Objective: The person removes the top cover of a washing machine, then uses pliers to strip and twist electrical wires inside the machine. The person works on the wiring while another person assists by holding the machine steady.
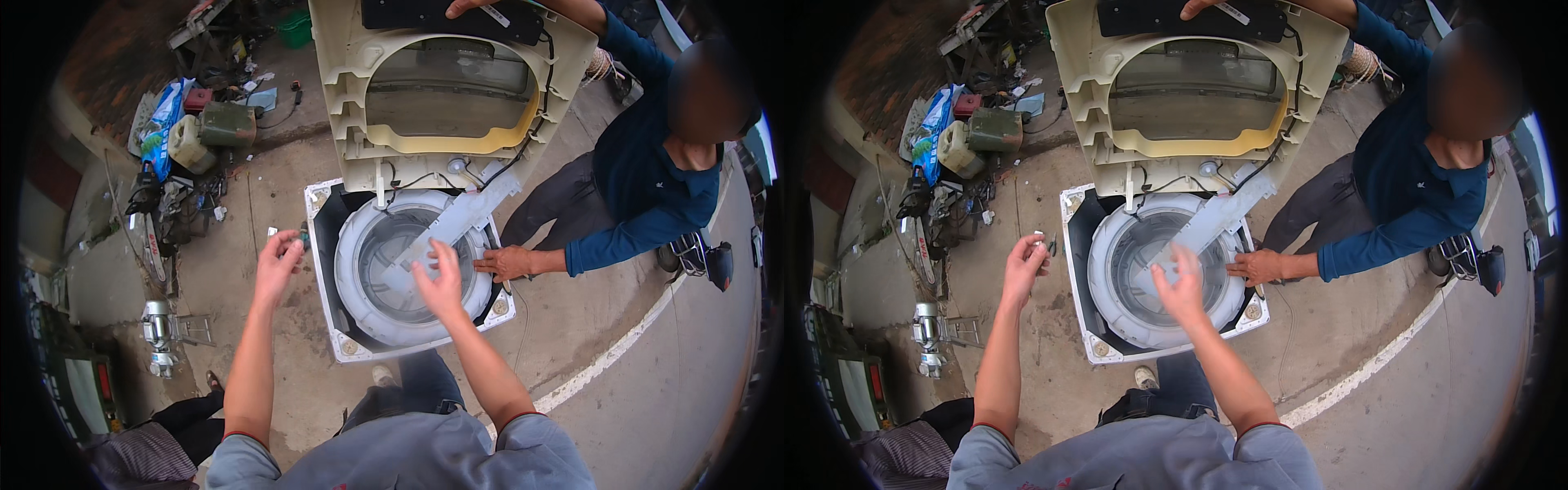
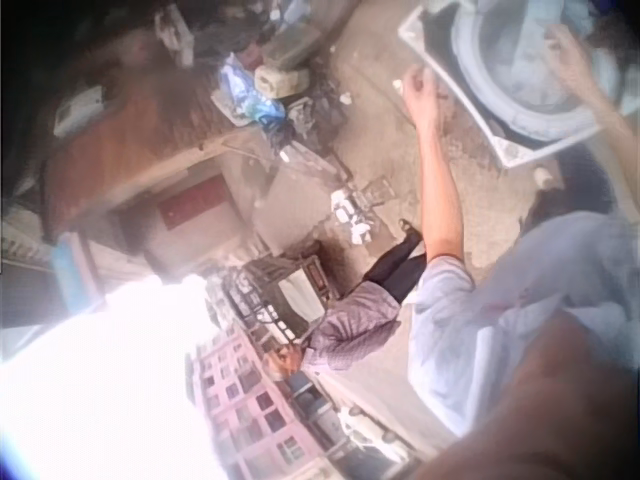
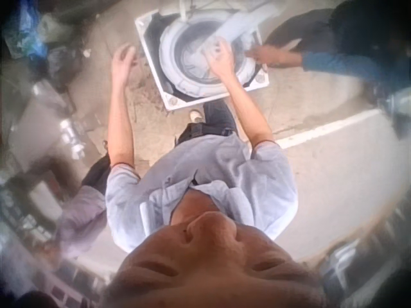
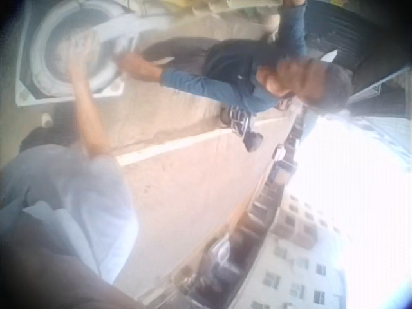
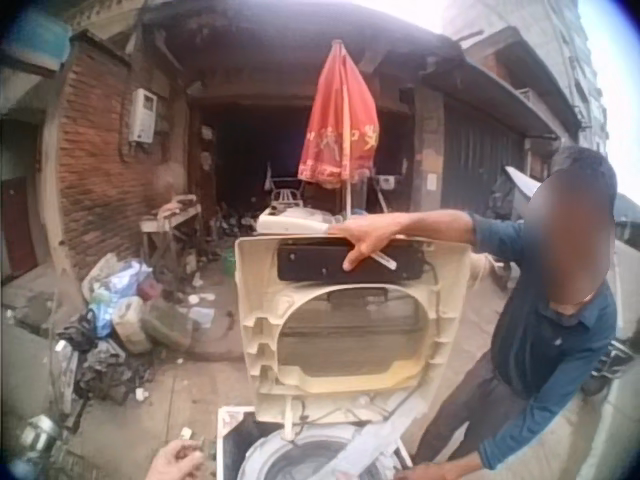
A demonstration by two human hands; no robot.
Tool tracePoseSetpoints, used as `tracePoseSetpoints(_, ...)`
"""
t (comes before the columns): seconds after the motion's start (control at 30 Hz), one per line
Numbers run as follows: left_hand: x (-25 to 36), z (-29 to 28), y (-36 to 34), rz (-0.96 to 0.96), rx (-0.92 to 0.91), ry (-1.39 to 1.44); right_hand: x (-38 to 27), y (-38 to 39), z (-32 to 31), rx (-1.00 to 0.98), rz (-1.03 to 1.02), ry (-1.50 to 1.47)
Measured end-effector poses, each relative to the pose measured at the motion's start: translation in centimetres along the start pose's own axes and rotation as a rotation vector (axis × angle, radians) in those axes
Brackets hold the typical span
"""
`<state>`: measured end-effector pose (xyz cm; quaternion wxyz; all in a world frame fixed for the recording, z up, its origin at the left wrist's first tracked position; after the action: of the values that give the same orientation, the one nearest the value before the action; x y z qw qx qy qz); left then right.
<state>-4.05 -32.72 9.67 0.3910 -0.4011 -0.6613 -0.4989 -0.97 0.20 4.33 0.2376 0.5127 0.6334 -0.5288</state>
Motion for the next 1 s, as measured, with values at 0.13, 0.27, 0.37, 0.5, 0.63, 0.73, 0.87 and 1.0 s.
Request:
tracePoseSetpoints(0.13, 13.6, 4.6, -9.7, 0.316, 0.278, -0.583, 8.3, -18.3, -19.4, 0.713, 0.042, -0.005)
tracePoseSetpoints(0.27, 17.8, 6.5, -17.4, 0.217, 0.258, -0.659, 14.5, -28.6, -25.8, 0.533, 0.273, -0.432)
tracePoseSetpoints(0.37, 18.3, 7.6, -18.5, 0.176, 0.151, -0.738, 16.6, -30.8, -25.3, 0.366, 0.324, -0.646)
tracePoseSetpoints(0.5, 20.2, 6.2, -19.4, 0.113, 0.369, -0.929, 14.4, -32.3, -21.8, 0.490, 0.158, -0.566)
tracePoseSetpoints(0.63, 20.3, 2.8, -18.8, 0.306, 0.440, -0.911, 13.4, -34.0, -20.3, 0.538, 0.051, -0.689)
tracePoseSetpoints(0.73, 20.3, -0.3, -17.3, 0.425, 0.537, -0.888, 10.9, -34.7, -16.4, 0.582, -0.012, -0.712)
tracePoseSetpoints(0.87, 19.5, -3.0, -16.1, 0.381, 0.566, -0.851, 10.0, -34.7, -13.9, 0.551, -0.069, -0.746)
tracePoseSetpoints(1.0, 16.0, -4.3, -16.6, 0.355, 0.562, -0.827, 9.0, -34.1, -12.4, 0.512, -0.078, -0.708)
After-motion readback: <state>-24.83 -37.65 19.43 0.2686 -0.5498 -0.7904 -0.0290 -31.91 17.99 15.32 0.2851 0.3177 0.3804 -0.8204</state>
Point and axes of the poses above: each hand's wrist, its own y-axis away from the middle knuckle, its own z-axis out of the palm, x = y × z, the point moved 3 cm from there along -y, towards the middle knuckle, and after that the axes turned 10 degrees about -z, right-handed, at the moved point
